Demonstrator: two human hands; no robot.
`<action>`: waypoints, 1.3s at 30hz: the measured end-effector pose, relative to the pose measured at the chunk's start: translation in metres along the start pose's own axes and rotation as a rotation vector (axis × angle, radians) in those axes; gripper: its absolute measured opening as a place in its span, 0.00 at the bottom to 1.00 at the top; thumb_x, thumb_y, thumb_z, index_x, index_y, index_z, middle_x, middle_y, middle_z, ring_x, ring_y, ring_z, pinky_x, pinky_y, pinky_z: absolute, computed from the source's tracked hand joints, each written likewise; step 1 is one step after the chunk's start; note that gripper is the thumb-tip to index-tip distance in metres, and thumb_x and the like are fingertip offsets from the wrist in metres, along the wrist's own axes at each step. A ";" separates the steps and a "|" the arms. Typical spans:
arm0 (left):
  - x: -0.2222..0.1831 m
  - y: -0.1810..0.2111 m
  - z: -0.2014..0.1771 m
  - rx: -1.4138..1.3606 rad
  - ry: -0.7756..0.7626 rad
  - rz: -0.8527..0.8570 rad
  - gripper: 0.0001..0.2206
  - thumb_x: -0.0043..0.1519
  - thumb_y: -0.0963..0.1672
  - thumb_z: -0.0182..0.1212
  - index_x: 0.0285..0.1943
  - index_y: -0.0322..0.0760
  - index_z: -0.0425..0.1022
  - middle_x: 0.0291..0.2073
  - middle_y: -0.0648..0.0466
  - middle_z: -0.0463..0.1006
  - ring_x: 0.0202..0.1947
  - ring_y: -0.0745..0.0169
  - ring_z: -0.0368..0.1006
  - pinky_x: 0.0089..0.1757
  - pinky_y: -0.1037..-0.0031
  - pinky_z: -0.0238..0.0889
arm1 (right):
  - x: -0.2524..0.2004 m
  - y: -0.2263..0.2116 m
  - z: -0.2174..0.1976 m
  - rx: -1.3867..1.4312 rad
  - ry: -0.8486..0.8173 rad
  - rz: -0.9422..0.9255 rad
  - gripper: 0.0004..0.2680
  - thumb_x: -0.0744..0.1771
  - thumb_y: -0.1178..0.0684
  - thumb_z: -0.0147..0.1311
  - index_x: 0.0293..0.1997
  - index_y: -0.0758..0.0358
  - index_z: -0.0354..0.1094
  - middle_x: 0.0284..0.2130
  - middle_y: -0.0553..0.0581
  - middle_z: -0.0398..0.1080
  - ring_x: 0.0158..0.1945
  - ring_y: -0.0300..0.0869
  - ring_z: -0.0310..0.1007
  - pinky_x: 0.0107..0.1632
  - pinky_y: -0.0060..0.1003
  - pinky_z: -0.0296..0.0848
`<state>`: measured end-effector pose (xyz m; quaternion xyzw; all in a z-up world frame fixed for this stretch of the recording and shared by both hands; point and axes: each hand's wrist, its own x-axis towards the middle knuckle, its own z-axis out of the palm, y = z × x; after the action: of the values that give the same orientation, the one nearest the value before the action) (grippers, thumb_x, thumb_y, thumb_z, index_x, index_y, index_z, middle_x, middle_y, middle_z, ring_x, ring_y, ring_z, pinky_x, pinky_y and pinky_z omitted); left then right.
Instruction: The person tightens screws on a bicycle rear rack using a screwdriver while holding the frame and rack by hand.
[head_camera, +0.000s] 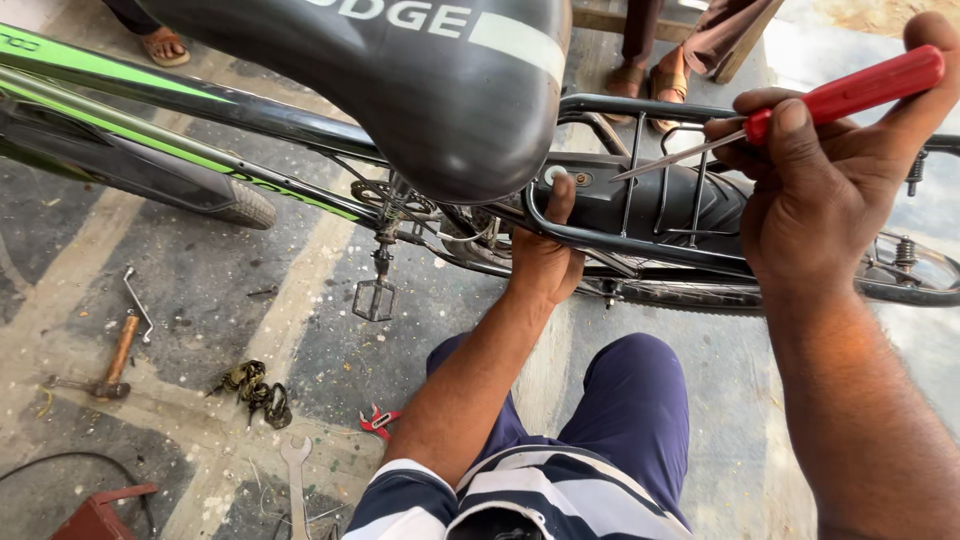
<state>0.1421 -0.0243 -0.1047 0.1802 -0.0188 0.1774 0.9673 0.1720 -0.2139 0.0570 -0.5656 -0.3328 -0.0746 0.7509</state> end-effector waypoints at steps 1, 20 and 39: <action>-0.001 0.003 0.009 0.032 0.030 0.021 0.21 0.61 0.45 0.71 0.60 0.38 0.70 0.47 0.54 0.77 0.51 0.63 0.74 0.54 0.69 0.69 | 0.002 0.002 -0.002 -0.019 -0.040 -0.041 0.29 0.78 0.64 0.48 0.83 0.53 0.22 0.61 0.67 0.62 0.50 0.52 0.79 0.55 0.46 0.80; 0.002 0.020 0.001 0.111 -0.142 0.115 0.24 0.60 0.35 0.69 0.63 0.43 0.69 0.57 0.58 0.71 0.57 0.68 0.72 0.60 0.73 0.68 | 0.073 -0.023 0.068 -0.717 -0.665 -0.504 0.20 0.77 0.66 0.53 0.70 0.64 0.37 0.46 0.67 0.75 0.49 0.49 0.82 0.53 0.37 0.84; 0.004 0.019 -0.006 0.122 -0.096 0.092 0.24 0.60 0.35 0.69 0.63 0.41 0.66 0.59 0.55 0.67 0.59 0.63 0.72 0.62 0.68 0.68 | 0.075 -0.029 0.096 -0.855 -0.723 -0.621 0.19 0.77 0.65 0.55 0.69 0.68 0.39 0.44 0.66 0.75 0.51 0.51 0.81 0.54 0.38 0.80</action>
<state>0.1394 -0.0039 -0.1037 0.2463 -0.0628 0.2136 0.9433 0.1757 -0.1184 0.1377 -0.6819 -0.6543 -0.2191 0.2427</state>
